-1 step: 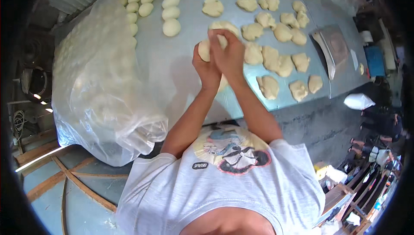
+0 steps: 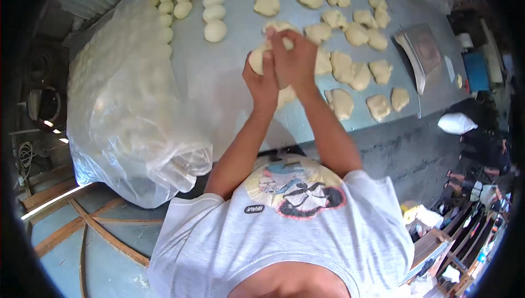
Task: The person shapes portions of dough by hand on a metal table, rolling them into round balls and arranging them in a row next to a plastic sheet.
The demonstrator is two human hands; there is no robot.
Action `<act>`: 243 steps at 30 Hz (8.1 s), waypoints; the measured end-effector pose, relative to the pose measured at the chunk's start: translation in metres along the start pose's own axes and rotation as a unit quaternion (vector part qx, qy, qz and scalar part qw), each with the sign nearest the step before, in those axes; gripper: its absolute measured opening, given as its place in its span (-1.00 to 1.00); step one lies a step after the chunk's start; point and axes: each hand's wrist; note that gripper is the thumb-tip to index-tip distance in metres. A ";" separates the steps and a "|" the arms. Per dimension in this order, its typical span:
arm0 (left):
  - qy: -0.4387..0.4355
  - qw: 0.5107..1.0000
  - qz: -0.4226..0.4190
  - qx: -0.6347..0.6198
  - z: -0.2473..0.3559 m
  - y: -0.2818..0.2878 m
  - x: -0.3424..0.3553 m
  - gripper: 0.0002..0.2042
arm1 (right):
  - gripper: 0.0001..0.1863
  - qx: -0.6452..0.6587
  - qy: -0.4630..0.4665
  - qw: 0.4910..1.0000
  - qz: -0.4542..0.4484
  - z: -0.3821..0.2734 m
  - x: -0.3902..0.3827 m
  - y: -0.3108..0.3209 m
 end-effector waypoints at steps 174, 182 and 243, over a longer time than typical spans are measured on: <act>-0.021 0.961 -0.156 0.226 0.123 0.026 -0.067 -0.35 | -0.56 0.150 0.010 0.976 -0.157 -0.011 -0.105 0.077; 0.189 0.866 -0.347 -0.305 0.082 0.072 -0.143 -0.17 | -0.28 0.137 0.286 0.864 -0.392 -0.017 -0.131 0.048; 0.444 0.879 0.170 -0.041 -0.028 0.085 -0.154 -0.58 | -0.50 -0.025 -0.209 0.957 -0.201 0.159 -0.166 -0.035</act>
Point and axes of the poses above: each hand's wrist, its own x-axis towards the middle knuckle, its own y-axis out of the back of the hand, z = x × y, and after that the axes turned 5 degrees about -y, right-handed
